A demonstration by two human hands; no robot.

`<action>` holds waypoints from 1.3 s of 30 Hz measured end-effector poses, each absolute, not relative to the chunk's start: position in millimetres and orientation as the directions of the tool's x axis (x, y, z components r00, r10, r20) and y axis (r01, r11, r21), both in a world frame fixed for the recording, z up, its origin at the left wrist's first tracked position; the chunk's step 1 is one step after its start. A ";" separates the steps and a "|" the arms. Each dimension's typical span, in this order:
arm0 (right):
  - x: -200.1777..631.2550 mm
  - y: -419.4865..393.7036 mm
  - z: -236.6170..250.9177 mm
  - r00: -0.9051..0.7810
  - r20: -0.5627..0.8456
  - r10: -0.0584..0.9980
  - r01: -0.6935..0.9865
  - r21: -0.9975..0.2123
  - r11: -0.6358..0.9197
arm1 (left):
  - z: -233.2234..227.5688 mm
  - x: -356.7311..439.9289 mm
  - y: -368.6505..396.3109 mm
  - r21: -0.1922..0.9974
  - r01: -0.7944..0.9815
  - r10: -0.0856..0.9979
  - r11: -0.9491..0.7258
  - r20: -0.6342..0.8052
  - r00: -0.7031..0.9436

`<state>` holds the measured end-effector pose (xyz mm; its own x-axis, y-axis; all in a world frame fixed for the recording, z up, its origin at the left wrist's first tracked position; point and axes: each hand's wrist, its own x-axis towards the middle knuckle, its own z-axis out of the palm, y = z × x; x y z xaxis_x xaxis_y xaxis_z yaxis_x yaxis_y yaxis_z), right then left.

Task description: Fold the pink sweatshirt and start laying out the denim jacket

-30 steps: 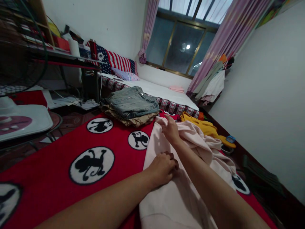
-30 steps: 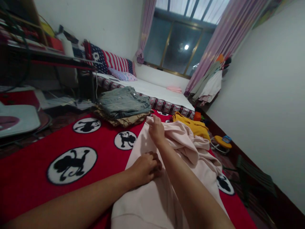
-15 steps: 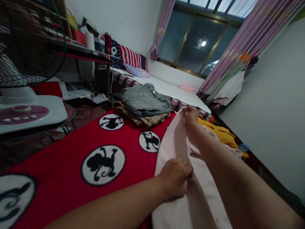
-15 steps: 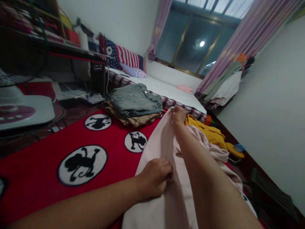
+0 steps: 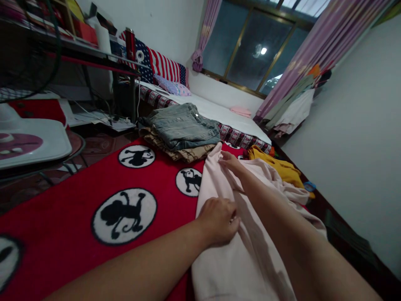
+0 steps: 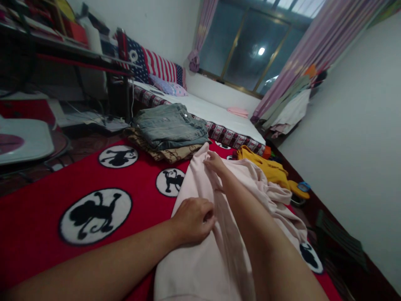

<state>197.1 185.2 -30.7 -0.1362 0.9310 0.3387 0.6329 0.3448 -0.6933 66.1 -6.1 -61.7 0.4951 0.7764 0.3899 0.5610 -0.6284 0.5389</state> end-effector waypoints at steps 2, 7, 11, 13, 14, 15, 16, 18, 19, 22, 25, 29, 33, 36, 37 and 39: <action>209.1 159.5 -35.6 -0.131 0.293 0.947 0.623 -0.719 0.308 | -61.7 65.5 -4.2 0.565 0.567 0.799 -0.600 0.394 0.453; 240.3 59.5 -42.6 -0.197 0.324 0.925 0.629 -0.682 0.373 | -67.6 65.1 8.4 0.630 0.536 0.828 -0.561 0.431 0.360; 251.9 -22.2 -44.5 -0.289 0.372 0.882 0.663 -0.587 0.465 | -72.8 64.9 20.9 0.707 0.431 0.827 -0.561 0.460 0.323; 255.0 -51.1 -45.6 -0.331 0.360 0.872 0.669 -0.562 0.487 | -72.4 64.1 23.1 0.737 0.402 0.838 -0.544 0.454 0.301; 256.5 -62.2 -46.0 -0.347 0.352 0.869 0.666 -0.561 0.493 | -71.3 63.5 22.5 0.749 0.396 0.846 -0.531 0.445 0.294; 257.8 -71.5 -46.1 -0.355 0.345 0.869 0.661 -0.565 0.494 | -69.9 62.6 20.8 0.760 0.392 0.853 -0.519 0.432 0.292; 259.0 -79.3 -45.8 -0.360 0.339 0.869 0.656 -0.571 0.494 | -68.1 61.3 18.0 0.769 0.387 0.858 -0.509 0.417 0.299; 260.3 -92.1 -43.4 -0.372 0.336 0.865 0.654 -0.567 0.501 | -63.9 57.0 9.8 0.783 0.369 0.856 -0.500 0.383 0.347; 260.0 -97.9 -41.6 -0.389 0.330 0.860 0.661 -0.550 0.510 | -61.7 53.5 4.6 0.791 0.349 0.847 -0.502 0.368 0.384; 255.6 -114.1 -36.0 -0.460 0.284 0.841 0.690 -0.482 0.540 | -54.1 36.9 -14.6 0.829 0.238 0.771 -0.506 0.311 0.555; 248.1 -125.7 -35.0 -0.516 0.276 0.811 0.696 -0.417 0.584 | -43.4 12.4 -38.2 0.856 0.150 0.622 -0.494 0.228 0.749; 238.9 -129.3 -38.5 -0.538 0.313 0.782 0.726 -0.300 0.619 | -28.6 -18.1 -73.8 0.779 0.137 0.467 -0.612 0.216 0.857; 229.6 -128.4 -34.6 -0.522 0.237 0.820 0.772 -0.279 0.572 | -24.4 -30.5 -102.0 0.599 0.229 0.430 -0.767 0.217 0.876; 221.9 -127.9 -26.5 -0.513 0.195 0.836 0.753 -0.365 0.547 | -18.7 -33.2 -107.9 0.532 0.259 0.422 -0.806 0.209 0.882; 219.6 -127.6 -23.9 -0.503 0.210 0.839 0.736 -0.404 0.543 | -13.9 -35.0 -107.1 0.542 0.257 0.425 -0.800 0.209 0.881; 215.9 -127.3 -20.1 -0.474 0.269 0.839 0.686 -0.485 0.543 | -0.5 -41.1 -103.4 0.603 0.256 0.458 -0.755 0.206 0.865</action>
